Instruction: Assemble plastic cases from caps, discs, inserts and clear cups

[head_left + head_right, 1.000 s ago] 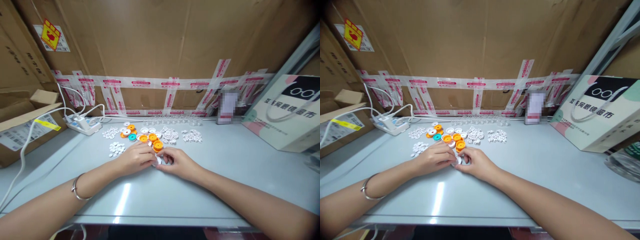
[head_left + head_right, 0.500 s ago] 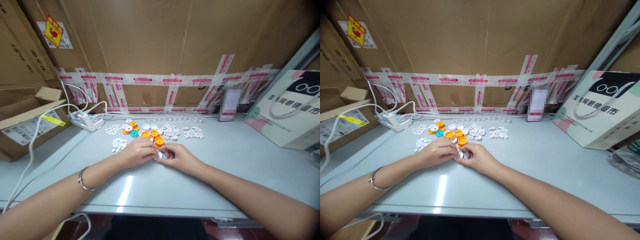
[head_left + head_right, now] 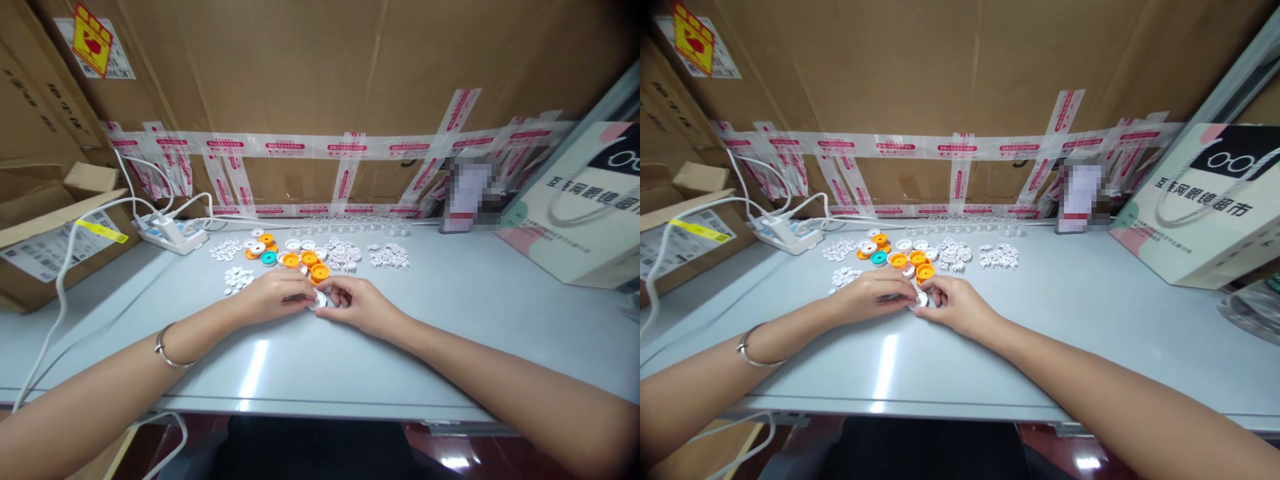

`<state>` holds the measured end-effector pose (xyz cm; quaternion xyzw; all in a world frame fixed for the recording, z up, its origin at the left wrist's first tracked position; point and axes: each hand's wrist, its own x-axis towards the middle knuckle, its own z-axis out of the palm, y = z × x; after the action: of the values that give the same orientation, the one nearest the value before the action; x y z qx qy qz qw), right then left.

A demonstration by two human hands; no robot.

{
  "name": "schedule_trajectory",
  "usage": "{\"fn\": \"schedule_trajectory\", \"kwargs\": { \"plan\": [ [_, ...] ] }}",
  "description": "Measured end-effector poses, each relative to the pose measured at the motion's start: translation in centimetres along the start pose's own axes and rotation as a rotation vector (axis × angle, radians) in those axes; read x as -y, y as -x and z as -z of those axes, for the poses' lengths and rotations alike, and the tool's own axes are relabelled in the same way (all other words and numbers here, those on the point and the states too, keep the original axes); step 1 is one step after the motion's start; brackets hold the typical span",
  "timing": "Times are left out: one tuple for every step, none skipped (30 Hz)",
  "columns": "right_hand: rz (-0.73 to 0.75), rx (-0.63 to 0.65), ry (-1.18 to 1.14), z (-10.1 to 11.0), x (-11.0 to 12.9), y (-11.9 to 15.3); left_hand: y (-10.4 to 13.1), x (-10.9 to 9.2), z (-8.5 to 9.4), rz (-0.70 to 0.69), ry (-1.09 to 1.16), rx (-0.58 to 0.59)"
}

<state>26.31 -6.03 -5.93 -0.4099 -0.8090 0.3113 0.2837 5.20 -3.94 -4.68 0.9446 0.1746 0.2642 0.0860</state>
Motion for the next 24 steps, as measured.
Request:
{"fn": "schedule_trajectory", "kwargs": {
  "plan": [
    [-0.001,-0.001,-0.012,0.03,0.04,0.04,-0.02,-0.03,0.05,0.009,0.013,-0.008],
    [-0.002,-0.004,-0.026,0.05,0.08,0.08,-0.03,-0.06,0.12,0.015,0.022,-0.017],
    [-0.003,-0.011,-0.041,0.07,0.13,0.12,-0.03,-0.1,0.19,0.018,0.029,-0.024],
    [-0.003,-0.019,-0.054,0.09,0.16,0.15,-0.01,-0.13,0.26,0.019,0.034,-0.027],
    [-0.001,-0.031,-0.06,0.1,0.18,0.17,0.02,-0.15,0.32,0.021,0.04,-0.024],
    [0.009,-0.047,-0.058,0.11,0.17,0.18,0.06,-0.17,0.38,0.025,0.046,-0.014],
    [0.024,-0.065,-0.048,0.12,0.15,0.18,0.11,-0.17,0.41,0.032,0.054,-0.002],
    [0.044,-0.082,-0.034,0.13,0.11,0.18,0.17,-0.17,0.43,0.043,0.066,0.015],
    [0.064,-0.097,-0.019,0.14,0.07,0.18,0.23,-0.16,0.44,0.055,0.079,0.032],
    [0.081,-0.109,-0.008,0.15,0.03,0.18,0.29,-0.15,0.44,0.067,0.095,0.051],
    [0.092,-0.115,-0.004,0.16,0.0,0.19,0.35,-0.14,0.43,0.077,0.111,0.066],
    [0.094,-0.115,-0.007,0.16,-0.01,0.21,0.39,-0.14,0.43,0.084,0.126,0.077],
    [0.09,-0.111,-0.019,0.16,-0.01,0.23,0.42,-0.15,0.43,0.09,0.14,0.084],
    [0.082,-0.105,-0.034,0.15,0.02,0.25,0.43,-0.16,0.44,0.094,0.151,0.087],
    [0.072,-0.098,-0.052,0.14,0.05,0.27,0.42,-0.18,0.46,0.097,0.159,0.085],
    [0.062,-0.093,-0.068,0.11,0.09,0.29,0.4,-0.21,0.49,0.101,0.163,0.082],
    [0.053,-0.091,-0.081,0.09,0.12,0.31,0.36,-0.22,0.53,0.104,0.163,0.078],
    [0.046,-0.092,-0.092,0.05,0.13,0.33,0.33,-0.23,0.57,0.106,0.161,0.075],
    [0.041,-0.095,-0.102,0.02,0.12,0.36,0.3,-0.21,0.59,0.106,0.156,0.072],
    [0.035,-0.097,-0.113,-0.02,0.09,0.39,0.28,-0.17,0.61,0.102,0.148,0.068],
    [0.029,-0.095,-0.126,-0.05,0.05,0.43,0.28,-0.1,0.61,0.092,0.137,0.064],
    [0.025,-0.089,-0.139,-0.09,0.0,0.48,0.29,-0.02,0.59,0.077,0.125,0.06],
    [0.022,-0.082,-0.15,-0.11,-0.05,0.53,0.32,0.06,0.56,0.059,0.115,0.054],
    [0.022,-0.075,-0.156,-0.13,-0.1,0.58,0.35,0.15,0.52,0.045,0.106,0.047]
  ]
}}
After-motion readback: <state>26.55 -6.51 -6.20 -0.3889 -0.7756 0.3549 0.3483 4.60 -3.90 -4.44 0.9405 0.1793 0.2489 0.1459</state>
